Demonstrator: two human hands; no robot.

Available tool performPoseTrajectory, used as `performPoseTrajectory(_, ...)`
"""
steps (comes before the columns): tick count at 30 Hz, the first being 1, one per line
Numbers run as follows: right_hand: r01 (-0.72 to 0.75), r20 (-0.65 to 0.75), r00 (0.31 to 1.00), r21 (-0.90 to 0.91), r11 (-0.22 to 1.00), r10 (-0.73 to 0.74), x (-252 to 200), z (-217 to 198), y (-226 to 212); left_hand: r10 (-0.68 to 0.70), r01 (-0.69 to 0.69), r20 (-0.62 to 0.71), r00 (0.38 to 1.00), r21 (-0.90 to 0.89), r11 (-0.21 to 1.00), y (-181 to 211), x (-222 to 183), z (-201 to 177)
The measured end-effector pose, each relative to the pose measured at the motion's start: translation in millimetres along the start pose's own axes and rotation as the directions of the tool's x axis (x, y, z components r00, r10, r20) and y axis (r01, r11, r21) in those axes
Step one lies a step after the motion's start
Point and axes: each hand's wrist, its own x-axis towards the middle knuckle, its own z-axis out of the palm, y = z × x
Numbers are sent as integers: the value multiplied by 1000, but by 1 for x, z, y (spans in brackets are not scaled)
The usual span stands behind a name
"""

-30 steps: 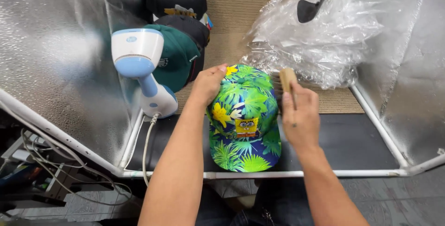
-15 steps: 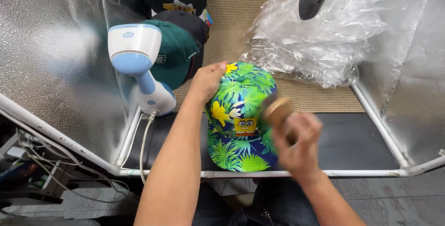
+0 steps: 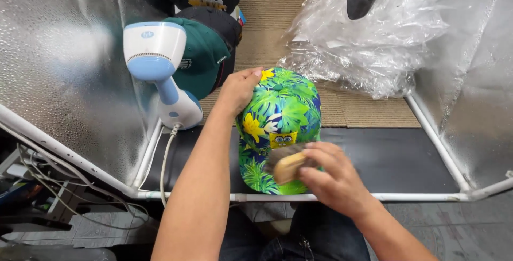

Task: Brushing a colorful baseball cap with a wooden brush to clean it

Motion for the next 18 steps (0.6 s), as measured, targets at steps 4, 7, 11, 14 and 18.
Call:
performPoseTrajectory(4, -80, -103, 992, -10, 997, 79, -27, -7, 70, 18, -18, -5, 1000, 7, 1000, -2, 4, 0)
performPoseTrajectory(7, -287, -233, 946, -273, 918, 227, -12, -23, 66, -3, 3, 6, 1000, -8, 1000, -8, 2, 2)
performPoseTrajectory(11, -197, -112, 977, -138, 971, 183, 44, -5, 21, 0, 0, -3, 1000, -3, 1000, -6, 10, 3)
performPoseTrajectory(14, -258, -77, 966, -177, 950, 248, 55, 1, 50, 11, -11, -1, 1000, -8, 1000, -6, 3, 5)
performPoseTrajectory(18, -335, -81, 942, -262, 905, 325, 83, 0, 68, 22, -22, 6, 1000, -35, 999, 3, 0, -2)
